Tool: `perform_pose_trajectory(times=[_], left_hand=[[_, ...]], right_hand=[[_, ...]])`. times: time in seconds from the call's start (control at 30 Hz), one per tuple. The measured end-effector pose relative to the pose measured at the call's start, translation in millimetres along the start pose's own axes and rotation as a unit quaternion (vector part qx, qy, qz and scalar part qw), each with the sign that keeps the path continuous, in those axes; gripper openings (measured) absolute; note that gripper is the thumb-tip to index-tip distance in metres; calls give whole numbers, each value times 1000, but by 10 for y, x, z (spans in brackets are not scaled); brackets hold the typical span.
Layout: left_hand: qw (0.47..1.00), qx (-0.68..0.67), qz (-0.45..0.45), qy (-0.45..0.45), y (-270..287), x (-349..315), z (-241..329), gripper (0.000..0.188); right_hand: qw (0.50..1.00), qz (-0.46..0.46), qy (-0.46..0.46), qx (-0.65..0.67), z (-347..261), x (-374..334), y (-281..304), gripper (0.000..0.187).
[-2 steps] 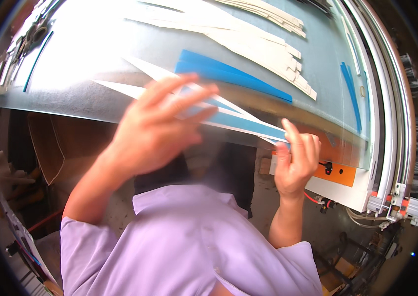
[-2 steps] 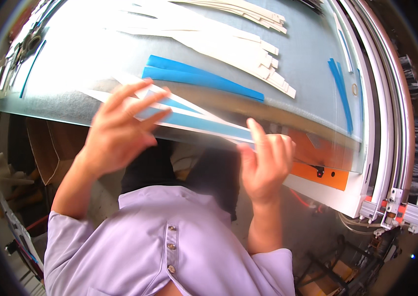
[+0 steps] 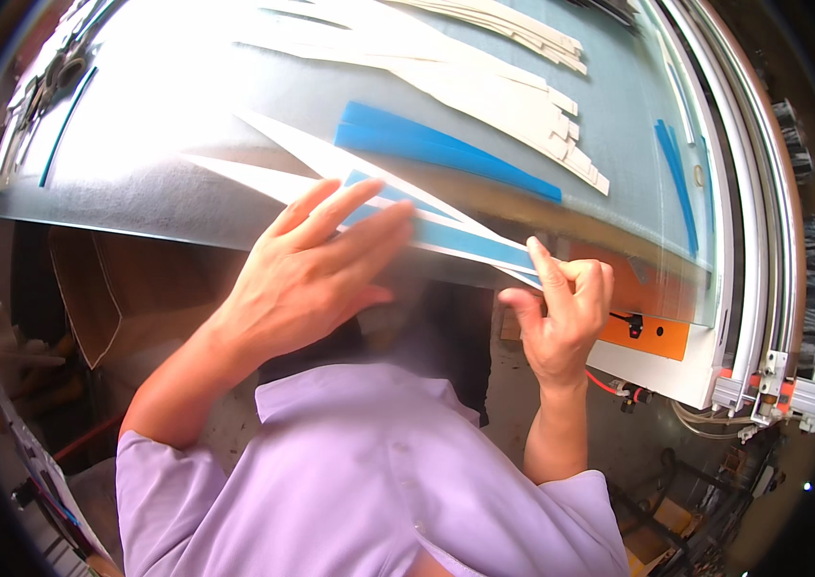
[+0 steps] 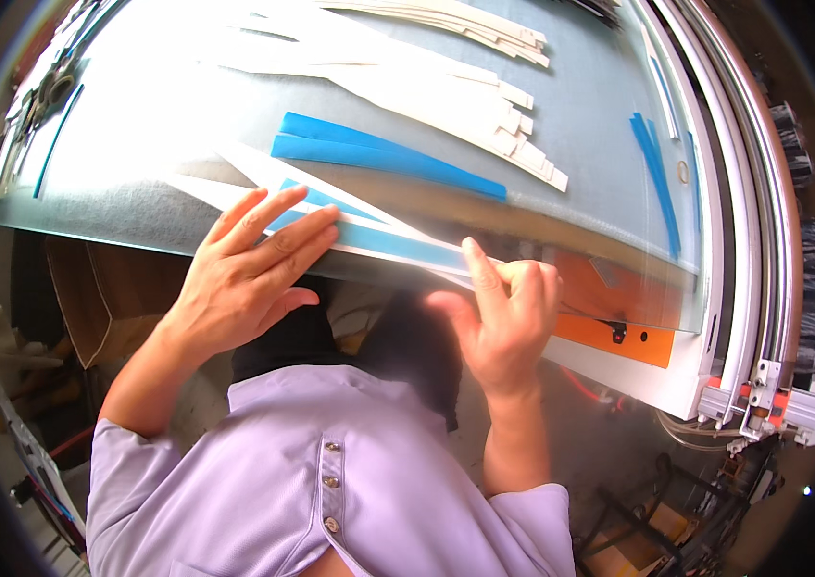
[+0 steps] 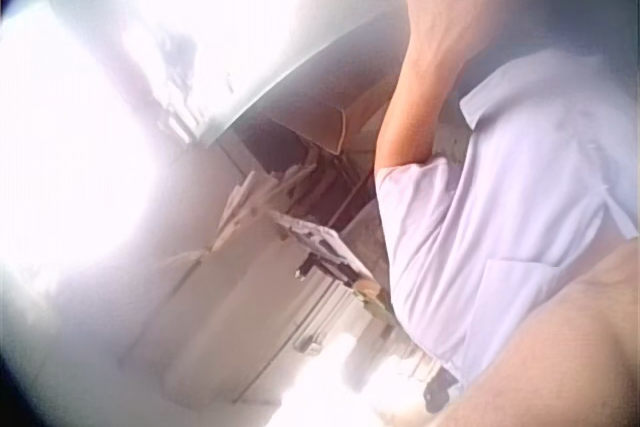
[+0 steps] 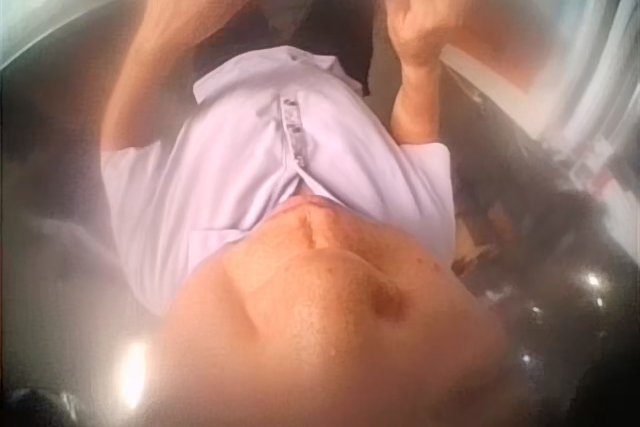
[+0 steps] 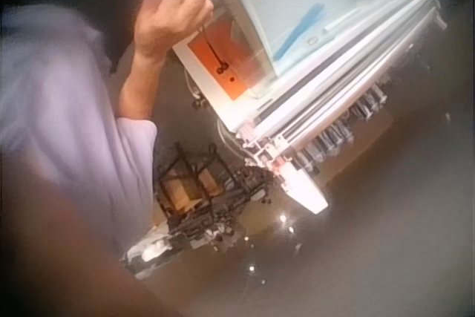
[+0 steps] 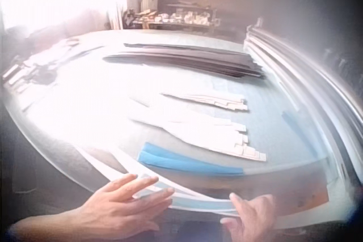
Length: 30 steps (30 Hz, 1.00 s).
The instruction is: The person peels blue protective backing strips from white adhesive labels on a glass table. They handle the labels one by one, separating the blue strips and placing the peeled items into a pile.
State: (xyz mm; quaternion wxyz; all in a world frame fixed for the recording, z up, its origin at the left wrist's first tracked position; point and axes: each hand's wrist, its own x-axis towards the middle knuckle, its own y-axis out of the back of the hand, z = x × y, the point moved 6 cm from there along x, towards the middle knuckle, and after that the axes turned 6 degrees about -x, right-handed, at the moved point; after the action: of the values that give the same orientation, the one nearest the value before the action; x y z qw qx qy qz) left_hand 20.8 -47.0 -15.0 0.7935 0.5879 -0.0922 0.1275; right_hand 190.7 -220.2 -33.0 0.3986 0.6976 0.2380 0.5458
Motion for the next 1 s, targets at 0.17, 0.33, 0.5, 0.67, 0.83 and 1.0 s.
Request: perform_pose_trajectory(times=[0.17, 0.33, 0.5, 0.67, 0.83, 1.0], left_hand=[[998, 2, 65, -12, -39, -104, -121, 68], [999, -5, 37, 33, 26, 96, -50, 68], [999, -18, 12, 27, -17, 118, -42, 62], [994, -97, -1, 52, 37, 186, -49, 54], [994, -82, 35, 62, 41, 293, -105, 49], [984, -113, 108, 85, 27, 450, -146, 37]], right_hand=[[999, 16, 31, -11, -78, -73, 29, 50], [994, 46, 100, 21, -152, 37, 142, 28], [992, 45, 120, 4, -43, 197, 163, 37], [983, -75, 152, 72, 87, 592, 171, 27], [990, -33, 83, 106, 677, 1362, -260, 9], [982, -104, 108, 113, 913, 1893, -889, 21]])
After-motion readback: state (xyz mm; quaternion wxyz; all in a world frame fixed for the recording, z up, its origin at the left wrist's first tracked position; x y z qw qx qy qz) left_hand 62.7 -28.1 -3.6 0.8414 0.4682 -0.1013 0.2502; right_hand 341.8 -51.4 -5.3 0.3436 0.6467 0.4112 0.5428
